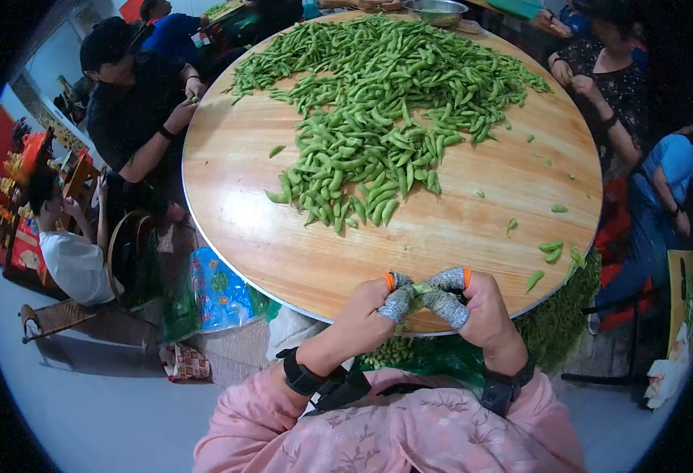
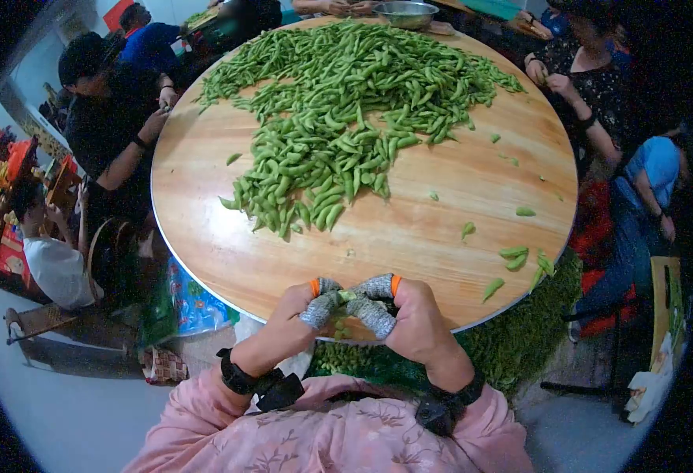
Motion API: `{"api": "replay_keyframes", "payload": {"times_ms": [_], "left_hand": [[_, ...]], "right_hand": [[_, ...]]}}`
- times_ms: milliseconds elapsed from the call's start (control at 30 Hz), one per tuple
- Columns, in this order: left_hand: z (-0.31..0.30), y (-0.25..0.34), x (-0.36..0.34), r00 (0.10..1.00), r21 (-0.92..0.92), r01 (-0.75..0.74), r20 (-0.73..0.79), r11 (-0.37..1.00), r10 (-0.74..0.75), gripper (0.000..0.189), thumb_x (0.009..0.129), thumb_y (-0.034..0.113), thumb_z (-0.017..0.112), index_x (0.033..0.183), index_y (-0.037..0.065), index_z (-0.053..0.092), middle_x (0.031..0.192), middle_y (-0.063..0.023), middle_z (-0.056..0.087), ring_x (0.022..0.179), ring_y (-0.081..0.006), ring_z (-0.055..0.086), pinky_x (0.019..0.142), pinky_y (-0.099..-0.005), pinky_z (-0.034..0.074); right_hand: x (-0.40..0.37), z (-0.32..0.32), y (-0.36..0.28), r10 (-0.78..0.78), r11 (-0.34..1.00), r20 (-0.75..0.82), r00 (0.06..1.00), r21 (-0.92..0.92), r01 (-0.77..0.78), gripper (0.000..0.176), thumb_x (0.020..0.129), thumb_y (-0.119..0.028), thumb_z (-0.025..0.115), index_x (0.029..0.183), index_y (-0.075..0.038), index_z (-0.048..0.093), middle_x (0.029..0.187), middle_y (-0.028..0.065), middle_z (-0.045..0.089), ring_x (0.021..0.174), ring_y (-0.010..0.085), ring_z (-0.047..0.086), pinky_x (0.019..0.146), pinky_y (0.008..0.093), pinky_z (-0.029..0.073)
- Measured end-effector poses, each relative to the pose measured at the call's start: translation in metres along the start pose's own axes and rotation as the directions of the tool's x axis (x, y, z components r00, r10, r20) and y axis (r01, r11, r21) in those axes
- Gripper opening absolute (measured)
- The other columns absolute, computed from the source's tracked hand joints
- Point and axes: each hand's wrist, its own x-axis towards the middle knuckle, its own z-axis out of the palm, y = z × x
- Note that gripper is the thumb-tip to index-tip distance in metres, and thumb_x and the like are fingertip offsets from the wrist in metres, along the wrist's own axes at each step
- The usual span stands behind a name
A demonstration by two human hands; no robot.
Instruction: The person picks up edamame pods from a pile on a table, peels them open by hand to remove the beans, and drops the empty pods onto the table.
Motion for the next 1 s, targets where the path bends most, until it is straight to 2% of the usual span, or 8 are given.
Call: {"api": "replay_keyframes", "payload": {"times_ms": [100,167,300,400,500,633,867,1000], "left_hand": [[0.002,0.003,0.001,0.993,0.174,-0.106,-0.031,0.979,0.113,0.012,0.077,0.008,0.042,0.078,-0.001,0.050,0.059,-0.0103,0.049,0.056,-0.0182,0.046,0.053,-0.0319,0.037],[0.003,0.004,0.002,0.998,0.208,-0.048,-0.019,0.977,0.053,0.013,0.078,0.011,0.042,0.078,0.001,0.050,0.061,-0.0015,0.048,0.057,-0.0080,0.044,0.050,-0.0226,0.037],[0.001,0.000,0.000,0.997,0.187,-0.073,-0.001,0.980,0.075,0.013,0.078,0.010,0.042,0.082,0.001,0.051,0.067,-0.0016,0.051,0.061,-0.0086,0.046,0.055,-0.0227,0.039],[-0.005,-0.006,-0.001,1.000,0.015,0.021,0.002,1.000,-0.021,0.016,0.079,0.009,0.043,0.089,0.001,0.051,0.073,-0.0013,0.052,0.068,-0.0085,0.047,0.062,-0.0221,0.040],[-0.009,-0.002,-0.005,0.972,0.030,-0.062,-0.223,0.998,0.068,0.018,0.081,0.009,0.046,0.096,-0.001,0.050,0.079,-0.0010,0.053,0.072,-0.0084,0.048,0.065,-0.0219,0.041],[-0.003,0.001,-0.006,0.999,0.112,-0.027,-0.036,0.993,0.031,0.017,0.079,0.006,0.052,0.093,-0.002,0.051,0.078,-0.0007,0.054,0.068,-0.0059,0.049,0.060,-0.0194,0.042],[-0.002,0.005,-0.006,1.000,0.061,-0.022,0.000,0.998,0.022,0.011,0.079,0.006,0.050,0.086,-0.001,0.054,0.075,0.0003,0.055,0.071,-0.0060,0.049,0.060,-0.0203,0.042],[0.005,-0.009,0.000,1.000,-0.013,-0.025,-0.016,1.000,0.025,0.014,0.074,0.000,0.045,0.085,-0.001,0.054,0.070,-0.0023,0.054,0.065,-0.0077,0.048,0.058,-0.0224,0.041]], "right_hand": [[0.001,-0.002,-0.003,0.043,0.998,0.026,0.999,-0.041,-0.042,0.008,0.074,-0.001,0.055,0.081,0.003,0.058,0.072,0.0035,0.059,0.067,0.0066,0.052,0.060,0.0211,0.043],[0.001,-0.002,-0.001,0.034,0.997,-0.001,0.999,-0.062,-0.034,0.008,0.075,-0.001,0.054,0.080,0.003,0.058,0.071,0.0031,0.059,0.066,0.0066,0.052,0.060,0.0212,0.043],[0.002,-0.002,0.004,0.042,0.999,-0.028,0.999,0.003,-0.042,0.008,0.075,-0.001,0.053,0.079,0.003,0.058,0.071,0.0023,0.059,0.065,0.0065,0.051,0.059,0.0211,0.043],[0.002,-0.004,0.012,0.070,0.997,-0.041,0.997,0.044,-0.068,0.008,0.075,-0.001,0.052,0.079,0.003,0.058,0.069,0.0013,0.058,0.063,0.0066,0.050,0.058,0.0211,0.042],[0.002,-0.002,0.011,0.082,0.996,-0.097,0.992,0.049,-0.077,0.008,0.076,-0.001,0.052,0.078,0.003,0.058,0.068,0.0002,0.057,0.063,0.0068,0.050,0.057,0.0215,0.041],[0.003,0.002,0.000,-0.043,0.992,-0.062,0.997,-0.120,0.036,0.008,0.073,-0.001,0.053,0.078,0.002,0.059,0.067,0.0039,0.058,0.061,0.0082,0.051,0.055,0.0225,0.042],[0.002,-0.001,-0.015,-0.191,0.871,0.084,0.978,-0.445,0.208,0.012,0.064,-0.004,0.056,0.075,-0.003,0.060,0.063,0.0150,0.055,0.055,0.0273,0.055,0.050,0.0288,0.043],[0.005,0.003,-0.010,-0.285,0.826,0.113,0.952,-0.475,0.304,0.011,0.063,-0.006,0.058,0.074,-0.004,0.060,0.061,0.0139,0.055,0.053,0.0295,0.053,0.049,0.0303,0.042]]}}
